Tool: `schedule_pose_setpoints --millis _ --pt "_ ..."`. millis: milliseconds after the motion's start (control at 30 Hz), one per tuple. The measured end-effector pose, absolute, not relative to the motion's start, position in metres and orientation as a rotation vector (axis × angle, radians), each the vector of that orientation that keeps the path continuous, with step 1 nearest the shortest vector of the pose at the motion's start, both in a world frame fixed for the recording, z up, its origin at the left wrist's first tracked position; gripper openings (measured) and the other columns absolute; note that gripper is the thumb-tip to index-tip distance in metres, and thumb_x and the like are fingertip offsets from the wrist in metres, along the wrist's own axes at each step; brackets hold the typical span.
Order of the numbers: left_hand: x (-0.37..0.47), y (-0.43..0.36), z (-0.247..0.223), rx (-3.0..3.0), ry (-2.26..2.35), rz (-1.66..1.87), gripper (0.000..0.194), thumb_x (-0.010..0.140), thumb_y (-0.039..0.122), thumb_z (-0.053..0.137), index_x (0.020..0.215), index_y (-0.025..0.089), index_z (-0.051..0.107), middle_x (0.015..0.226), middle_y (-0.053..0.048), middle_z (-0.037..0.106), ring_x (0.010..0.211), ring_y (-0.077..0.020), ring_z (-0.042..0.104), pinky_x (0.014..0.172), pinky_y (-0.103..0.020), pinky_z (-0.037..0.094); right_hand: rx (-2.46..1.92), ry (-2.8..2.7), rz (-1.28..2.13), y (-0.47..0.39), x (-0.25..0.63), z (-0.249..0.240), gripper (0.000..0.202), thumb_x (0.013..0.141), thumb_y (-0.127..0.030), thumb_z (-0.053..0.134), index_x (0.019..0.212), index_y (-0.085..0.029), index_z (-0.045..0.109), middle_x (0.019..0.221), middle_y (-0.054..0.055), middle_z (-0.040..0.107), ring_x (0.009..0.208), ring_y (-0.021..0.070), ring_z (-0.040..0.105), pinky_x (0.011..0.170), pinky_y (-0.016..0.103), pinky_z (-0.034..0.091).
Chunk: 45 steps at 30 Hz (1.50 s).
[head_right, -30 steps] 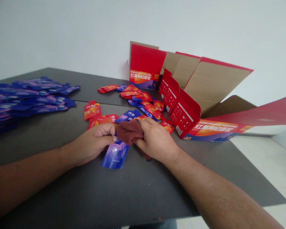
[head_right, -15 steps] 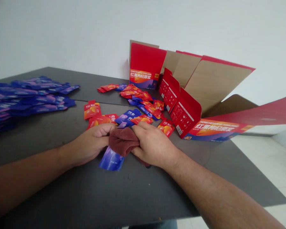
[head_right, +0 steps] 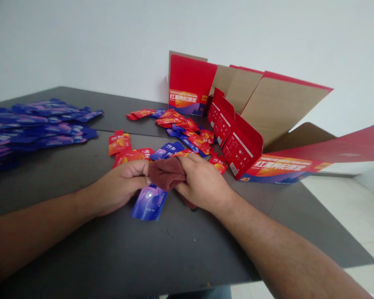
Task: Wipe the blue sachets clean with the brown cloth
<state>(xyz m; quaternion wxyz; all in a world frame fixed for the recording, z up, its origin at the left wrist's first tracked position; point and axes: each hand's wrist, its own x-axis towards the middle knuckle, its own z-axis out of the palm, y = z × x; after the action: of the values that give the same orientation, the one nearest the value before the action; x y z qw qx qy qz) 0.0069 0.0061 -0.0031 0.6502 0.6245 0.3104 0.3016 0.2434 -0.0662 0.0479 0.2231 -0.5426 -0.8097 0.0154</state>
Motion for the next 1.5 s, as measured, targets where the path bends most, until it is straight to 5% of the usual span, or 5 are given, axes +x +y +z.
schedule_pose_setpoints --millis 200,767,933,1100,1500 --pt "0.0067 0.0065 -0.0018 1.45 0.696 0.624 0.011 0.089 0.027 0.078 0.096 0.019 0.074 0.094 -0.003 0.078 0.08 -0.0167 0.067 0.073 -0.03 0.052 -1.454 -2.321 0.104 -0.0683 0.2421 0.0484 0.014 0.088 -0.018 0.07 0.096 -0.023 0.059 0.098 0.005 0.066 0.089 0.022 0.065 0.078 0.035 0.052" --pt "0.0071 0.0058 -0.0022 1.415 0.728 0.672 0.017 0.088 0.026 0.077 0.083 0.019 0.062 0.076 0.002 0.066 0.066 -0.012 0.056 0.064 -0.026 0.043 -1.527 -2.222 0.072 -0.066 0.2436 0.048 0.022 0.088 -0.018 0.071 0.109 -0.02 0.066 0.105 0.008 0.072 0.097 0.0253 0.067 0.088 0.038 0.054" --pt "0.0072 0.0053 -0.0011 1.438 0.71 0.623 0.011 0.088 0.025 0.077 0.095 0.018 0.071 0.091 -0.002 0.075 0.077 -0.0152 0.064 0.07 -0.028 0.049 -1.469 -2.322 0.129 -0.0683 0.2427 0.0479 0.013 0.089 -0.019 0.071 0.099 -0.021 0.063 0.102 0.007 0.069 0.091 0.0227 0.065 0.08 0.035 0.053" --pt "0.0072 0.0054 -0.0016 1.408 0.721 0.686 0.02 0.086 0.026 0.078 0.08 0.019 0.06 0.075 0.002 0.065 0.065 -0.0123 0.054 0.062 -0.026 0.043 -1.532 -2.219 0.051 -0.0657 0.2437 0.0468 0.018 0.088 -0.018 0.072 0.104 -0.022 0.065 0.099 0.005 0.069 0.092 0.0234 0.066 0.085 0.037 0.055" --pt "0.0076 0.0059 -0.002 1.428 0.722 0.672 0.014 0.086 0.025 0.077 0.083 0.02 0.064 0.078 0.001 0.068 0.068 -0.0136 0.058 0.064 -0.027 0.046 -1.515 -2.261 0.087 -0.0662 0.2443 0.049 0.016 0.086 -0.017 0.07 0.098 -0.022 0.061 0.096 0.005 0.066 0.088 0.022 0.063 0.08 0.035 0.053"
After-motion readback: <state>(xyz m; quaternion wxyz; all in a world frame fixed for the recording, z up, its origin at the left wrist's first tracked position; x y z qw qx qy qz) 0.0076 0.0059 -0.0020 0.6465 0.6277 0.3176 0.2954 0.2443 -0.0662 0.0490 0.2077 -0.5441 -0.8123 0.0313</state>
